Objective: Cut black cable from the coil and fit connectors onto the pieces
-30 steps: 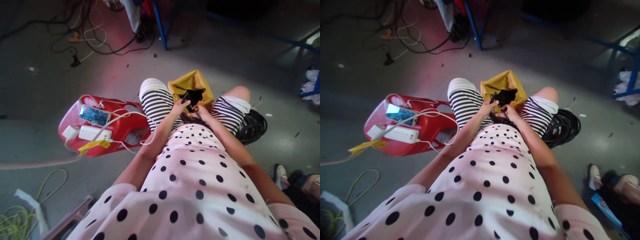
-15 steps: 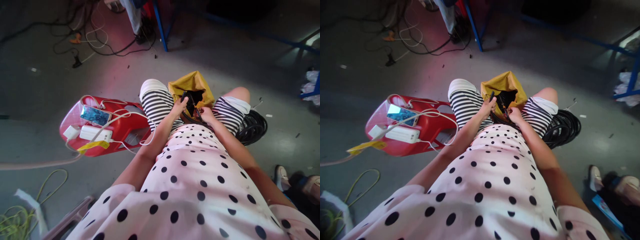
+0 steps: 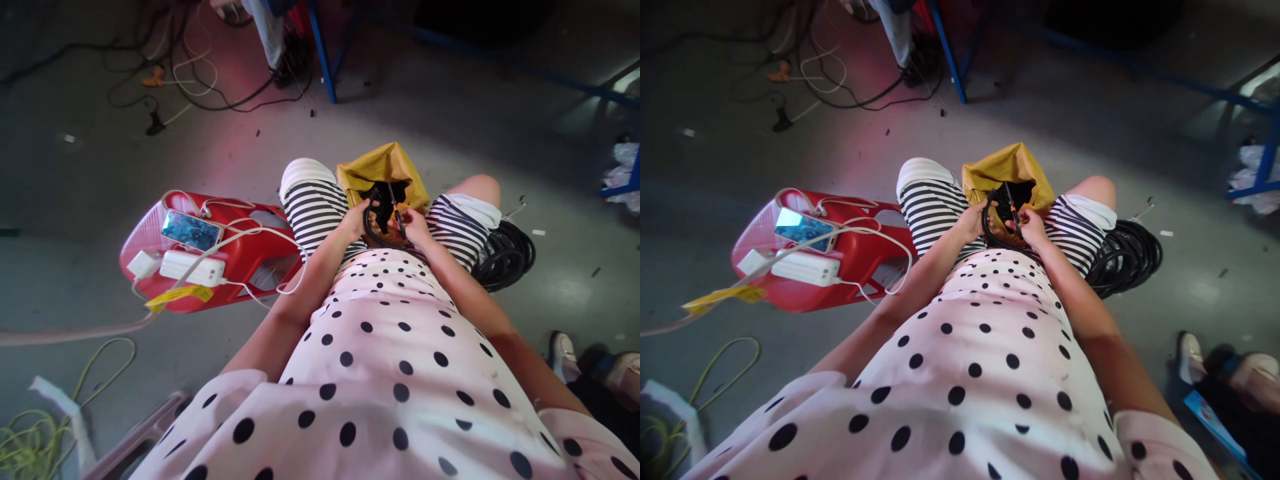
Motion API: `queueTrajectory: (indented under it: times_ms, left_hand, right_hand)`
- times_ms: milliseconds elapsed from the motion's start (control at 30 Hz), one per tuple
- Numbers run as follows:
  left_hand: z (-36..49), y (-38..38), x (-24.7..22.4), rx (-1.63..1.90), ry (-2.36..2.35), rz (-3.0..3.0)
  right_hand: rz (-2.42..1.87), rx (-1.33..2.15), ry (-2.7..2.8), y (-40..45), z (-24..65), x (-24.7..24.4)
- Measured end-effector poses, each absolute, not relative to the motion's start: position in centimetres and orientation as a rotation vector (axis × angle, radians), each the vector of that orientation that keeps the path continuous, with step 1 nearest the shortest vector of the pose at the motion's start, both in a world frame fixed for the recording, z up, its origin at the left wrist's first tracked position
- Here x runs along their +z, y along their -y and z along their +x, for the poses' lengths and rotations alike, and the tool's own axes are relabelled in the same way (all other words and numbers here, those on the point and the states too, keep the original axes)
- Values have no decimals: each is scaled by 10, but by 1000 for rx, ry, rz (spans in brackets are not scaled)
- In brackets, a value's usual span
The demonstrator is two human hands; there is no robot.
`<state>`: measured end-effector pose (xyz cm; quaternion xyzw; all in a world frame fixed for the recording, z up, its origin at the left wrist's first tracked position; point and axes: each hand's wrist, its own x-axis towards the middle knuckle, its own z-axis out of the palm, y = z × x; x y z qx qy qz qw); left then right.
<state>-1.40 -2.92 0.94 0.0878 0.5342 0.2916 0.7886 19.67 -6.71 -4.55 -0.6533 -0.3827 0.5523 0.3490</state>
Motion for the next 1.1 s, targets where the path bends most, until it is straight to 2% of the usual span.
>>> queueTrajectory:
  times_ms: [233, 400, 600, 933, 1100]
  left_hand:
    - [-9, 29, 13, 664, -1190, 117]
    - [-8, 29, 10, 675, -1191, 113]
    - [-7, 29, 7, 674, -1194, 136]
    - [-5, 31, 8, 706, -1194, 123]
    - [-5, 30, 7, 714, -1214, 150]
  right_hand:
    - [-1773, 1316, 1001, 66, 197, -52]
    - [-1868, 1104, 1214, 65, 201, -47]
    - [-1888, 1168, 1593, 68, 196, -36]
    - [-1862, 1351, 1274, 69, 198, -32]
    - [-1819, 1295, 1290, 69, 201, -34]
